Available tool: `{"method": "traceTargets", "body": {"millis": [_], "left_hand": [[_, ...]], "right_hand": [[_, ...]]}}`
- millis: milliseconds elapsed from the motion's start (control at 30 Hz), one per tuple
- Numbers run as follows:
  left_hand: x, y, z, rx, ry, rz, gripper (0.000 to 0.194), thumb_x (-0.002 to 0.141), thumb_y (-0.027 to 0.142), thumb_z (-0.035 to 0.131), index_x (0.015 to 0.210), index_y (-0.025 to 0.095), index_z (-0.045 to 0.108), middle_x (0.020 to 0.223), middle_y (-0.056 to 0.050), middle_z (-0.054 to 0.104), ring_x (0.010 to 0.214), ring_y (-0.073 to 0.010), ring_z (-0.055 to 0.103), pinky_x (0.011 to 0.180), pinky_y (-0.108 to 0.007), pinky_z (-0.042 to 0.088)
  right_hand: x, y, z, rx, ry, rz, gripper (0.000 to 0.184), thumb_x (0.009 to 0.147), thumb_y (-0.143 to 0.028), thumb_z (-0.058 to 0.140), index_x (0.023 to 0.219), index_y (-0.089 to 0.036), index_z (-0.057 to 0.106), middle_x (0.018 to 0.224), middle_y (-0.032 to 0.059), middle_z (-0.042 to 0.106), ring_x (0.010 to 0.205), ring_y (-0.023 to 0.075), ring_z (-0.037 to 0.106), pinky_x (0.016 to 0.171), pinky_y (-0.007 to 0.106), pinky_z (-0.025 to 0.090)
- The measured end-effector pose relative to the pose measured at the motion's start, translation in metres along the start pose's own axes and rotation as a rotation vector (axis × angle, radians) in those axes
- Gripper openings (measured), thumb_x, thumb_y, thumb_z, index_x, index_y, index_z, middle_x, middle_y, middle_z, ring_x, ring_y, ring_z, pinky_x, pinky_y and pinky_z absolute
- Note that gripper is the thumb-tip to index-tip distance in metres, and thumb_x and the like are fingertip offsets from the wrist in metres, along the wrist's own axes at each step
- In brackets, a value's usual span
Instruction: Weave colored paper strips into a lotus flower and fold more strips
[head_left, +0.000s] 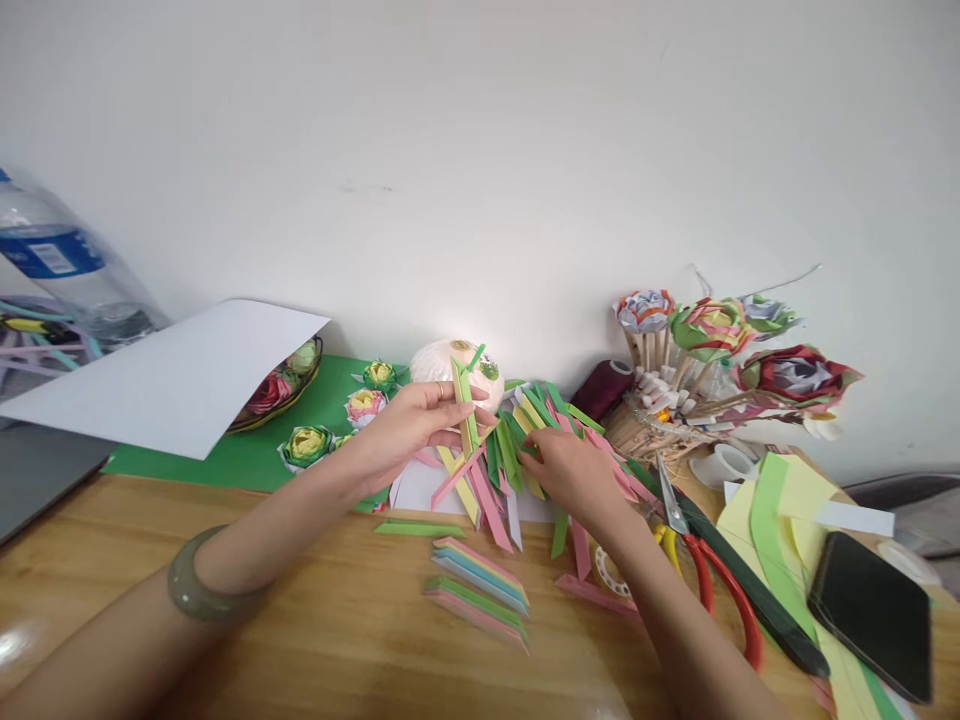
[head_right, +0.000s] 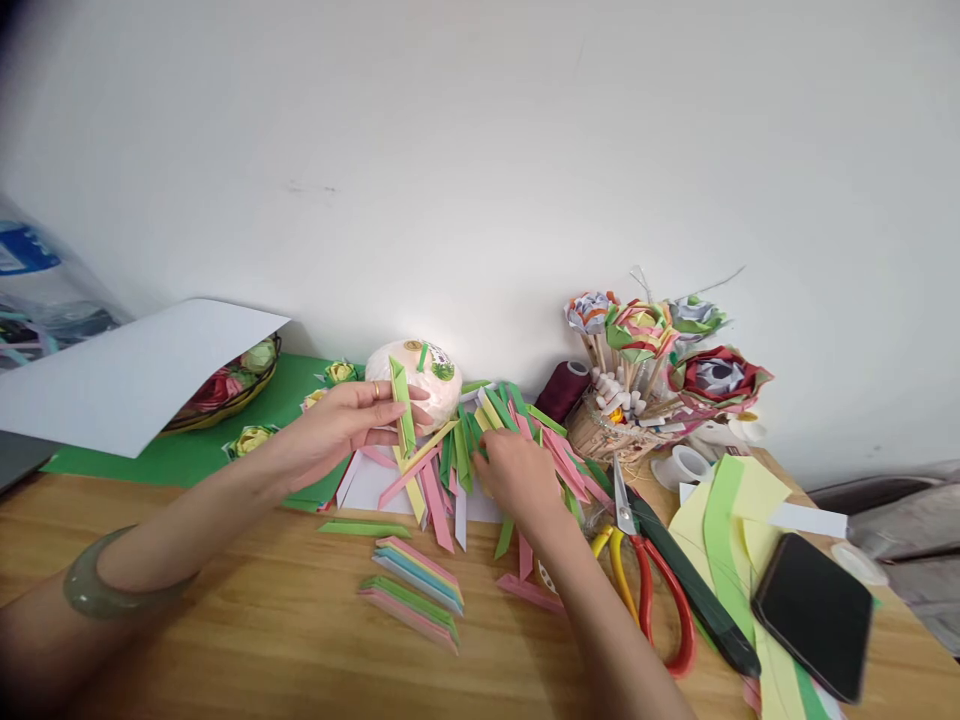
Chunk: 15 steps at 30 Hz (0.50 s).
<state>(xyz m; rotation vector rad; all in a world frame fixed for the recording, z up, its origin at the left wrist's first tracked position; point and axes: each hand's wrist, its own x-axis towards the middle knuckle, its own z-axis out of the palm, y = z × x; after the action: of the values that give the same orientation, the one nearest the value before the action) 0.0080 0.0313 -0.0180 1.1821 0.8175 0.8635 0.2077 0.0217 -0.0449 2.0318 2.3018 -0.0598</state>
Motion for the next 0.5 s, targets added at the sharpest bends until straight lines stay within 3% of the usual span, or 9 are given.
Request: {"method": "traceTargets", "body": {"millis": [267, 500], "left_hand": [[0.0005, -0.0017, -0.0001, 0.023, -0.005, 0.005, 0.028, 0.077, 0.033, 0.060, 0.100, 0.016, 0.064, 0.099, -0.010, 0.068, 0.091, -0.0209, 0.061, 0.081, -0.036, 0.044], [-0.0001, -0.0031, -0.0001, 0.012, -0.007, 0.012, 0.025, 0.079, 0.031, 0.058, 0.098, 0.014, 0.062, 0.097, -0.010, 0.068, 0.086, -0.0186, 0.061, 0.078, -0.033, 0.045]], "right_hand": [[0.0010, -0.0007, 0.0017, -0.019, 0.010, 0.021, 0.026, 0.086, -0.029, 0.039, 0.082, -0.019, 0.063, 0.089, 0.0079, 0.067, 0.078, 0.0221, 0.061, 0.057, 0.027, 0.036], [-0.0007, 0.0017, 0.0047, -0.100, 0.062, 0.085, 0.024, 0.083, -0.016, 0.038, 0.085, -0.016, 0.062, 0.087, 0.0124, 0.068, 0.078, 0.0274, 0.064, 0.054, 0.030, 0.038]]}}
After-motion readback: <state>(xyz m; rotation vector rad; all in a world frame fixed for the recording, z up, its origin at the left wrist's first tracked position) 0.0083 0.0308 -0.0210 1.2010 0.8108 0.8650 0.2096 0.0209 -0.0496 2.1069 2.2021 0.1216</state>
